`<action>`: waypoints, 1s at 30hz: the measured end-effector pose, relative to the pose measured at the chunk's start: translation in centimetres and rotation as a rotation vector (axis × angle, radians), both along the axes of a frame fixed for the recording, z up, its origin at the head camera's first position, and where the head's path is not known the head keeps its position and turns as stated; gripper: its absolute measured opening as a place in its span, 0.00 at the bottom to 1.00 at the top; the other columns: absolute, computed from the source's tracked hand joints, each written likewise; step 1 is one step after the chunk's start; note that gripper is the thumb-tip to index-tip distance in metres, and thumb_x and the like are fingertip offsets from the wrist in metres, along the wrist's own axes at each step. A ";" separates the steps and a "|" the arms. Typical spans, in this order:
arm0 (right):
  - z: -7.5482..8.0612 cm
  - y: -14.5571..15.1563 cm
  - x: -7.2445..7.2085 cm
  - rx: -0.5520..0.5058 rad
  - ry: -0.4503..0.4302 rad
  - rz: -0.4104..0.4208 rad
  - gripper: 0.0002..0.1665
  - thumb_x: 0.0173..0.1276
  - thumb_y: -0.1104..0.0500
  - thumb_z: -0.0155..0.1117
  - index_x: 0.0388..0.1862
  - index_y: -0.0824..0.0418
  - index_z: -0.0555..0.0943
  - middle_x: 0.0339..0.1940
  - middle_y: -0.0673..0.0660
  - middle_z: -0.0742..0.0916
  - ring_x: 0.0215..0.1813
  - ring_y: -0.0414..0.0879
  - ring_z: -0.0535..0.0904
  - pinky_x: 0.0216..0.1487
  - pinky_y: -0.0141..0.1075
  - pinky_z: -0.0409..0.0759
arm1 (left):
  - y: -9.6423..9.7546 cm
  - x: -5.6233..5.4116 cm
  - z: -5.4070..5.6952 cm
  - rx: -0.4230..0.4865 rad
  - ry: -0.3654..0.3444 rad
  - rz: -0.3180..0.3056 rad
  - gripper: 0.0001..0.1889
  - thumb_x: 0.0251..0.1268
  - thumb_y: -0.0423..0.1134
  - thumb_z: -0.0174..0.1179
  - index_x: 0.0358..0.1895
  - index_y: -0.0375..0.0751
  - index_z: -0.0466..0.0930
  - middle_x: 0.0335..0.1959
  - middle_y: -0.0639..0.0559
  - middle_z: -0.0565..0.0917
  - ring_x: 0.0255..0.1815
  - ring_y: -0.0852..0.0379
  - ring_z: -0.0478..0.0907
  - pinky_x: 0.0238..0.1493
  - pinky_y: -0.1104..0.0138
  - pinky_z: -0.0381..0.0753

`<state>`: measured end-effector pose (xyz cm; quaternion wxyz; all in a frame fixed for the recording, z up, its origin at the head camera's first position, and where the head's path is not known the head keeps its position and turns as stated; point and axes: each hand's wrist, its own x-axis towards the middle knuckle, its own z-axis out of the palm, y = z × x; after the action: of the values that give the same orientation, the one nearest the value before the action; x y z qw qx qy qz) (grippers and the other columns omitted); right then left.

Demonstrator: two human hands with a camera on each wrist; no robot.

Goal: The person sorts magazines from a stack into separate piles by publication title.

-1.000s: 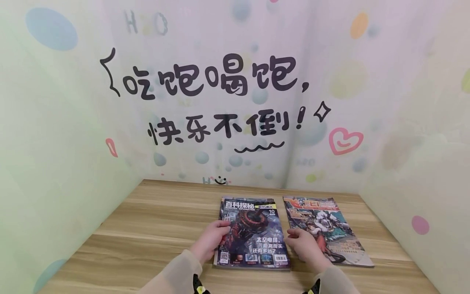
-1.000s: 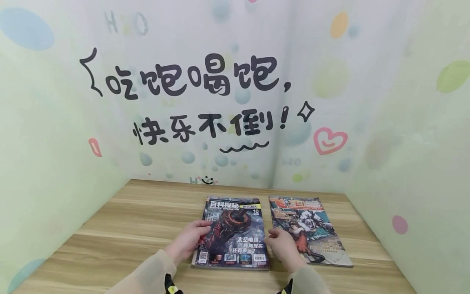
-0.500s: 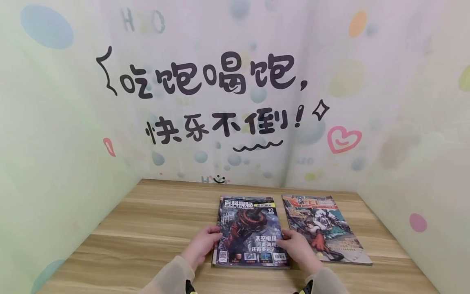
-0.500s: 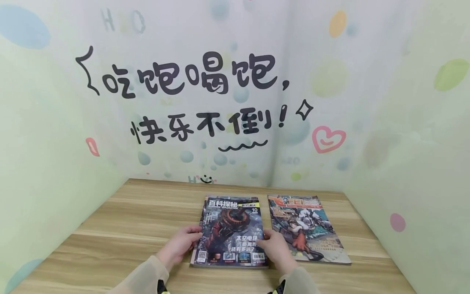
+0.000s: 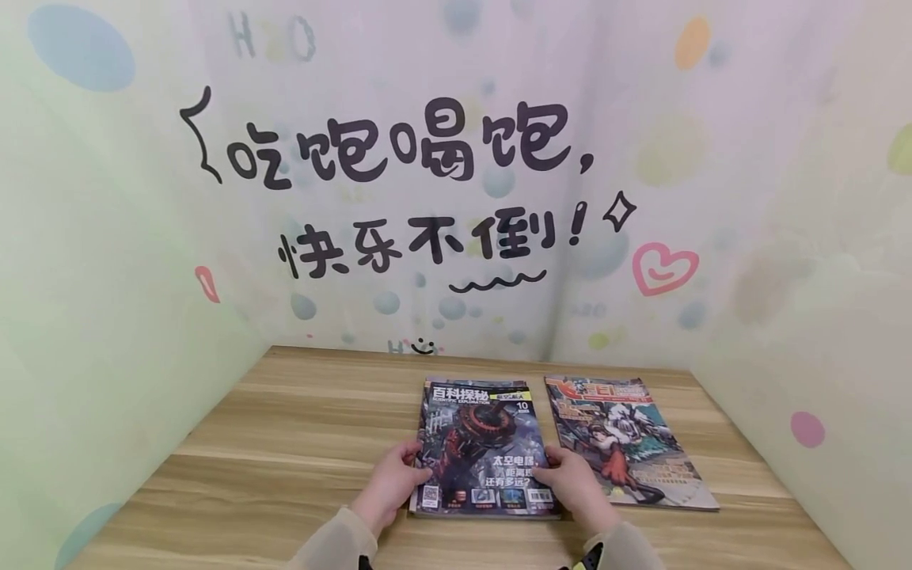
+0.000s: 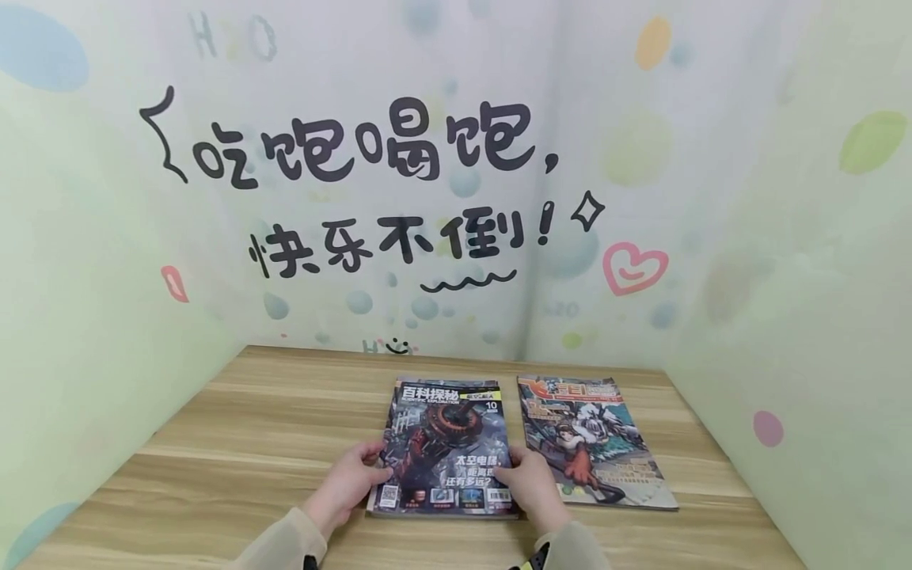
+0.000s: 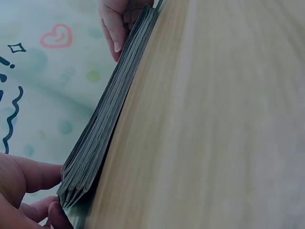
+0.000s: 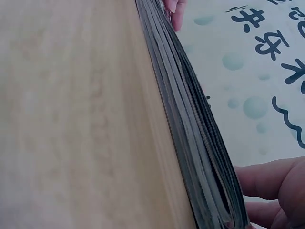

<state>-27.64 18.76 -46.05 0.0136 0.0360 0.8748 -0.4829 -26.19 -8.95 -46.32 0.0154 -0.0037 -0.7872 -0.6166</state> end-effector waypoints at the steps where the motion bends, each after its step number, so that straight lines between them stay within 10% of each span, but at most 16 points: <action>1: -0.1 0.0 0.0 0.000 -0.002 -0.003 0.34 0.61 0.62 0.67 0.61 0.79 0.70 0.57 0.74 0.78 0.61 0.65 0.71 0.61 0.57 0.68 | 0.0 0.0 -0.1 -0.007 0.000 0.005 0.28 0.51 0.24 0.63 0.58 0.19 0.70 0.56 0.26 0.73 0.58 0.33 0.68 0.61 0.45 0.67; 30: 0.0 -0.1 0.8 -0.047 0.076 -0.117 0.35 0.56 0.67 0.67 0.63 0.78 0.69 0.47 0.70 0.81 0.48 0.58 0.75 0.50 0.50 0.74 | 0.5 0.3 -0.6 -0.005 0.000 0.032 0.16 0.51 0.29 0.64 0.43 0.22 0.79 0.44 0.35 0.80 0.45 0.46 0.77 0.46 0.58 0.78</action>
<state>-26.89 18.67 -46.06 -0.0472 0.0684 0.8595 -0.5043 -25.93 -8.45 -46.94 0.0252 0.0086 -0.7887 -0.6142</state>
